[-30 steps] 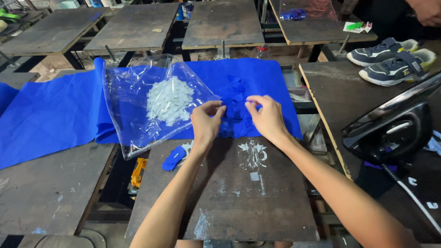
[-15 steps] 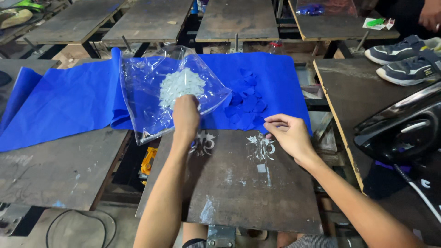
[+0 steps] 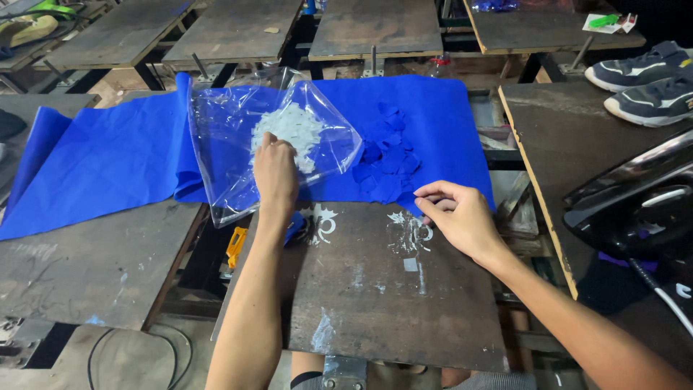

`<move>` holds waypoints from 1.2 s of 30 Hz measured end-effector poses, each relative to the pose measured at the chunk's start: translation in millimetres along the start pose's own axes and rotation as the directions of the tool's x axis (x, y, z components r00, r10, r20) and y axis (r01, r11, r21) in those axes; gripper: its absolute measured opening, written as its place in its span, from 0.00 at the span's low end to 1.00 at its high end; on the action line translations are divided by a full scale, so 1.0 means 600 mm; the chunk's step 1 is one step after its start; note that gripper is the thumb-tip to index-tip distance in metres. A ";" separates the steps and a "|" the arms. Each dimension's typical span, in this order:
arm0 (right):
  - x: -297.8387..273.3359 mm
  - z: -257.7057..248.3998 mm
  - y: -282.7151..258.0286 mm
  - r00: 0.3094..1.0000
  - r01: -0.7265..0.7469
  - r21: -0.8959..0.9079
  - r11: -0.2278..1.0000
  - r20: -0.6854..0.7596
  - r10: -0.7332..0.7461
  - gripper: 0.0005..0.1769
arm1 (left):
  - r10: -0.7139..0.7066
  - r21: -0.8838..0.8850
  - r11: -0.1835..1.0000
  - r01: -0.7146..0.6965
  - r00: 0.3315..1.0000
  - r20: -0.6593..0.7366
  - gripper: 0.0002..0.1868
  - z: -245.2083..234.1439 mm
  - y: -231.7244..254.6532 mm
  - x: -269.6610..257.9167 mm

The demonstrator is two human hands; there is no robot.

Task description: The person places small blue fabric pieces on a wooden workbench and presses them with a hot iron. They repeatedly pick up the pieces, adjust their position, and iron them to flatten or shape the material.

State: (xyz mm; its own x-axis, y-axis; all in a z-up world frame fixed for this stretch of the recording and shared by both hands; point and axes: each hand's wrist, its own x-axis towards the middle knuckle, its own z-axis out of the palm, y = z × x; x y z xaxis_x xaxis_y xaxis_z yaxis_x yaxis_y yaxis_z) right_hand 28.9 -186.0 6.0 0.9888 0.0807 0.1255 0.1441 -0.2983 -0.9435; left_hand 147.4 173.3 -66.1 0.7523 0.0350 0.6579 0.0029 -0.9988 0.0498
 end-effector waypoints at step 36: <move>0.008 -0.015 0.034 0.997 -0.027 -0.008 1.000 0.075 0.027 0.12 | 0.142 -0.589 0.785 0.190 0.872 0.469 0.11 -0.160 0.235 -0.040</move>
State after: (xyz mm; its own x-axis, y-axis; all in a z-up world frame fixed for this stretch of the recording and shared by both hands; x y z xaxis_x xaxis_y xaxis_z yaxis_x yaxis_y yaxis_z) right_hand 37.0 -200.4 -10.0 0.9867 0.1437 0.0764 0.1180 -0.3080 -0.9440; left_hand 66.2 34.8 -2.6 0.9653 -0.1275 0.2280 -0.2433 -0.7566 0.6069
